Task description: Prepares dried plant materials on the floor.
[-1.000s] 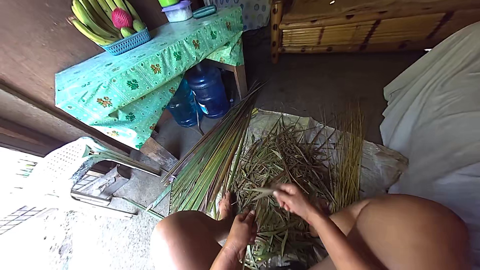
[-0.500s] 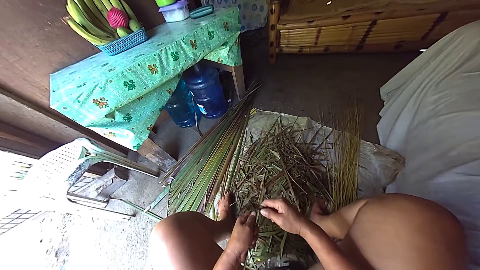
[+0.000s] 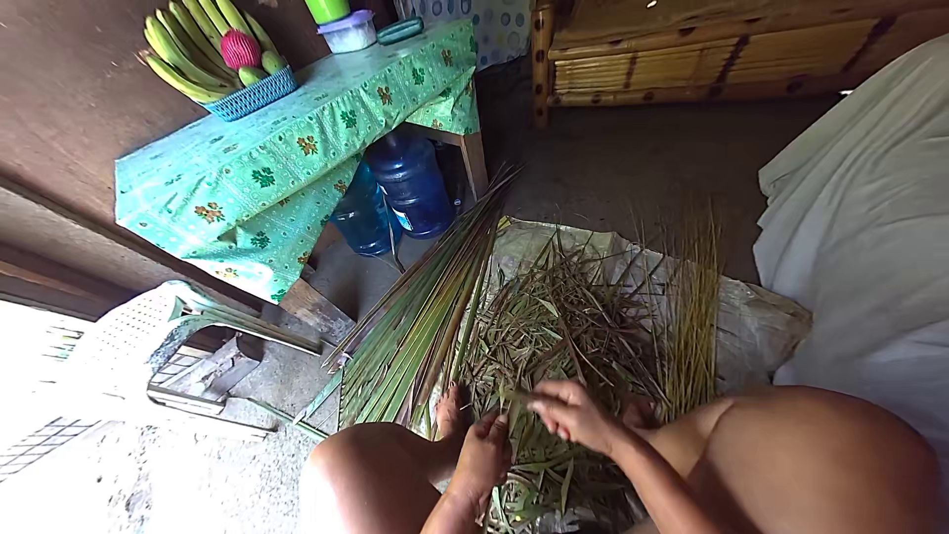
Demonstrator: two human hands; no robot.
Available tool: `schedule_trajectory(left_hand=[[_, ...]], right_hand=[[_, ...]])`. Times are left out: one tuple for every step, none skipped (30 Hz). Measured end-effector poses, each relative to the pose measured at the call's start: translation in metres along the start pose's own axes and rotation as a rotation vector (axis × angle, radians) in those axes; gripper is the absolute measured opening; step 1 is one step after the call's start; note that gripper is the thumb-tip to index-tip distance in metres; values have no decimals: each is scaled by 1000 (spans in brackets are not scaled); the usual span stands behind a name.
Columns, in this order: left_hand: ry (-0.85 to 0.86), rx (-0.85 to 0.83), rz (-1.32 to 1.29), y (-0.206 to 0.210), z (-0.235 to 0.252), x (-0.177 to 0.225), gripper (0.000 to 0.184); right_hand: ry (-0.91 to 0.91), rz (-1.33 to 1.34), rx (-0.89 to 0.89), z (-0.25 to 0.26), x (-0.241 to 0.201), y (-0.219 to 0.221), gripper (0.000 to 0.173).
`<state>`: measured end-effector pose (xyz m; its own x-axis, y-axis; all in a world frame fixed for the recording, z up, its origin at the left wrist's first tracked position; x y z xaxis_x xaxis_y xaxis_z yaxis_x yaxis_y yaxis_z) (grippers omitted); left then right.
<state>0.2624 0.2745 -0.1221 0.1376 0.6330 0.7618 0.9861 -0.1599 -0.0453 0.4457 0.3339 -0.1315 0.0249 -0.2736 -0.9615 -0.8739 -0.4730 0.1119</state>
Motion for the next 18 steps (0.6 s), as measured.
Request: schedule_trajectory(left_hand=[[5, 29, 15, 0, 6, 5, 26], [12, 48, 23, 0, 9, 9, 25], [13, 53, 16, 1, 11, 13, 24], [16, 45, -9, 4, 11, 16, 22], [16, 24, -26, 6, 10, 17, 22], [12, 1, -33, 8, 10, 16, 24], [12, -18, -36, 9, 8, 15, 24], [10, -31, -41, 11, 4, 15, 25], [6, -46, -38, 13, 1, 15, 25], [7, -58, -33, 14, -2, 14, 25], [4, -63, -27, 14, -4, 12, 25], [-2, -68, -16, 14, -6, 10, 26], [-6, -74, -8, 13, -8, 8, 26], [-7, -82, 1, 12, -11, 6, 26], [-8, -86, 14, 12, -13, 4, 25], [-9, -83, 24, 11, -15, 3, 25], [-8, -71, 31, 10, -16, 2, 25], [-5, -57, 41, 9, -16, 2, 25]], right_hand=[[-19, -25, -76, -5, 0, 10, 28], [-55, -66, -117, -7, 3, 19, 28], [-71, -109, -138, -8, 5, 23, 29], [-85, -140, -137, -9, 5, 24, 29], [-109, -166, -118, -8, 6, 22, 29], [-134, -190, -91, -6, 6, 19, 30], [-157, -216, -55, -3, 7, 14, 30], [-174, -235, -11, 1, 9, 9, 30], [-178, -239, 33, 4, 10, 4, 29], [-176, -241, 77, 7, 12, -2, 28], [-160, -237, 114, 11, 13, -7, 27], [-131, -232, 151, 14, 14, -12, 28], [-95, -207, 198, 18, 16, -17, 29], [-59, -158, 256, 20, 18, -24, 29], [-24, -88, 319, 22, 20, -30, 28], [13, -9, 358, 22, 19, -34, 28], [49, 77, 358, 21, 16, -34, 27], [88, 161, 314, 18, 11, -30, 29]])
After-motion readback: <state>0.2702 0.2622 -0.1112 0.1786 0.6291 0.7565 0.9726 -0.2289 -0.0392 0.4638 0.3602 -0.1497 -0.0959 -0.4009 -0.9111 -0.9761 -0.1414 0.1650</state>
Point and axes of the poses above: each hand's wrist, its own z-axis towards the middle knuckle, its own y-axis out of the palm, x = y × z, the point moved 2 cm from there along z, towards the middle knuckle, and after that the axes turned 13 degrees about z, right-handed, at the moved point
